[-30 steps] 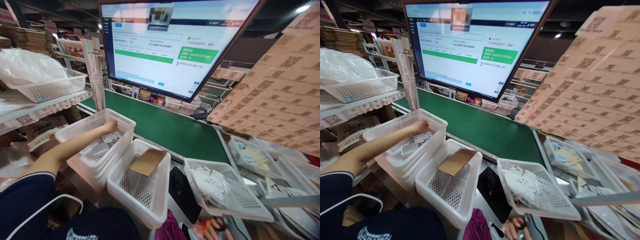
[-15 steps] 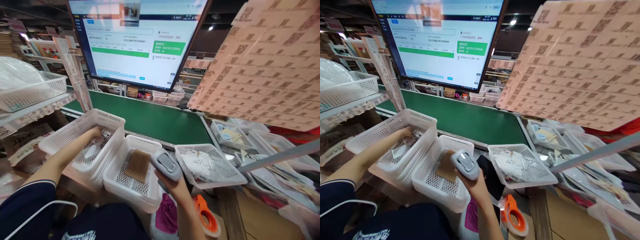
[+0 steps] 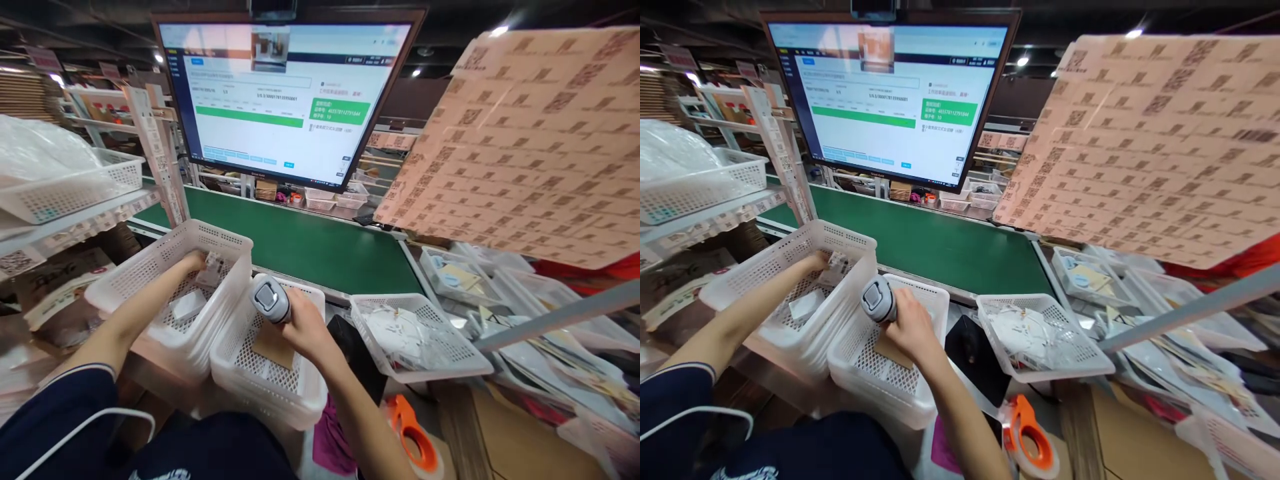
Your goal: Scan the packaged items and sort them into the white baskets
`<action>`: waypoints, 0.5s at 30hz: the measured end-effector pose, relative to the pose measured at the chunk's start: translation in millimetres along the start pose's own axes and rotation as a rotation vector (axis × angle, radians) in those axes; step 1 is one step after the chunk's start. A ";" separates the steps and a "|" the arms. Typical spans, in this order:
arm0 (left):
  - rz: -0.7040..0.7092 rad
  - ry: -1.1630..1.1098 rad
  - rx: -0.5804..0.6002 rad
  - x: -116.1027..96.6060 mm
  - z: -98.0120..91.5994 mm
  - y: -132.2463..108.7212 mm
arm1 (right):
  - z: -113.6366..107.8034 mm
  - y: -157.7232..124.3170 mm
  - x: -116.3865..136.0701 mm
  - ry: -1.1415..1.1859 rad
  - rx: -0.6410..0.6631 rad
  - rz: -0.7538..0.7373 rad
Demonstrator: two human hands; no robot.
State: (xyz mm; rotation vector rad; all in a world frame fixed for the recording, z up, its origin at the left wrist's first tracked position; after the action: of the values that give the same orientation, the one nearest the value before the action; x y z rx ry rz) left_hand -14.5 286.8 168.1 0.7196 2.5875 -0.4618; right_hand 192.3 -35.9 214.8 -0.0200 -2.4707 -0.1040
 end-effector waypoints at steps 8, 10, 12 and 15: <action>0.303 -0.159 -0.010 -79.8 -0.3 -16.1 | -11.3 17.2 2.0 -0.152 -0.076 0.097; 0.350 -0.290 0.063 -96.5 17.5 -20.9 | -12.3 13.9 -5.6 -0.149 -0.100 0.103; 0.320 -0.352 0.128 -104.5 31.7 -24.0 | -9.9 5.1 -17.4 -0.119 -0.106 0.096; 0.256 -0.203 0.159 -97.0 32.9 -27.6 | -1.1 -17.3 -42.8 -0.090 -0.070 0.121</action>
State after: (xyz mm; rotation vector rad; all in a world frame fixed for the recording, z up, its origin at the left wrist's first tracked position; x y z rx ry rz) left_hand 55.9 210.9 190.9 0.9890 2.2500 -0.6282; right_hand 225.9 -52.7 187.9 -0.2087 -2.5473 -0.1402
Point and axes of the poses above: each hand's wrist, its own y-axis towards the middle knuckle, its own z-axis out of the palm, x = y × z, the point moved 3 cm from there along y, towards the middle knuckle, and after that the axes turned 8 degrees about x, right-handed, at the moved point
